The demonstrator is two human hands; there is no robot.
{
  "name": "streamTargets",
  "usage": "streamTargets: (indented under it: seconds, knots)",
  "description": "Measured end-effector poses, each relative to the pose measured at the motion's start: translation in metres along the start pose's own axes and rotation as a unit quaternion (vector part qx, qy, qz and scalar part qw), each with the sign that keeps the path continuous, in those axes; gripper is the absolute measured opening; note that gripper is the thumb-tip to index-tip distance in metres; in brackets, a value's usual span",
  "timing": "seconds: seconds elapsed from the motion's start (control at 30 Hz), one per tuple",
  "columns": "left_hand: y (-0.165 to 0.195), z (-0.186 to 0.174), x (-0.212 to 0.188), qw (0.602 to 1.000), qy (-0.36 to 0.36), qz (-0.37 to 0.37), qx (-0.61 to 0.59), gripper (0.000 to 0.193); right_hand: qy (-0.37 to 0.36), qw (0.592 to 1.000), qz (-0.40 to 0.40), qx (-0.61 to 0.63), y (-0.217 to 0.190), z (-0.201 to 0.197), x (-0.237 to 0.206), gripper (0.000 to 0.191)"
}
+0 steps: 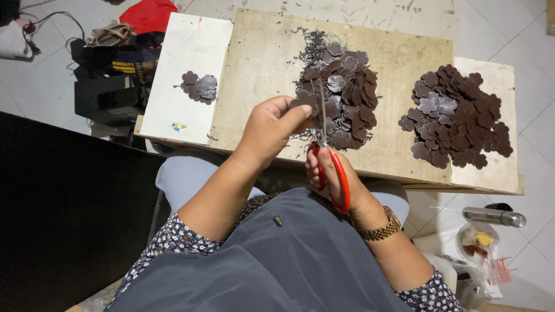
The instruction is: The person trims the edges of dark brown flower-shaped felt pieces using red-handled scissors. They hold each piece in the left hand and carefully cut around the perimeter, then place the trimmed pieces into a pile on the wooden board.
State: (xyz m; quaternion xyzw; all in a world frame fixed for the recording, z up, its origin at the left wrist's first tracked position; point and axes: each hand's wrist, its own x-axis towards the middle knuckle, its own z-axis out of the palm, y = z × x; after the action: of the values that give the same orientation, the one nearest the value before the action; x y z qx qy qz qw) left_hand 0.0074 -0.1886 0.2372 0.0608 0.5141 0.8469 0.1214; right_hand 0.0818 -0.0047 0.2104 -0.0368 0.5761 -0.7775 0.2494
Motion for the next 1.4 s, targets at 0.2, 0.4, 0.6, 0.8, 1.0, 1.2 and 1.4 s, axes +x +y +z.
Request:
streamTargets:
  seconds: [0.2,0.4,0.6,0.8,1.0,1.2,1.4]
  knots:
    - [0.003,-0.005,-0.001,0.996,-0.022,0.021,0.08,0.016,-0.044,0.995,-0.033,-0.08,-0.005,0.0,-0.003,0.048]
    - [0.012,-0.005,-0.006,0.987,-0.012,0.028,0.155,0.014,-0.05,0.994,-0.034,-0.09,-0.006,0.001,-0.004,0.048]
    - [0.014,-0.003,-0.007,0.987,-0.004,0.025,0.162,0.014,-0.025,0.995,-0.03,-0.091,-0.007,0.004,-0.005,0.046]
    - [0.011,-0.005,-0.007,0.993,-0.014,0.016,0.12,0.016,-0.016,0.997,-0.023,-0.069,-0.006,0.007,-0.004,0.046]
    - [0.007,-0.009,-0.006,0.997,-0.012,0.0,0.082,0.017,-0.019,0.997,-0.015,-0.08,-0.01,0.008,-0.006,0.048]
    - [0.005,-0.012,-0.005,0.997,0.0,0.003,0.073,0.017,-0.013,0.996,0.003,-0.091,-0.011,0.008,-0.006,0.048]
    - [0.006,-0.012,-0.004,0.996,-0.006,0.008,0.089,0.017,-0.017,0.996,0.005,-0.088,-0.006,0.004,-0.005,0.049]
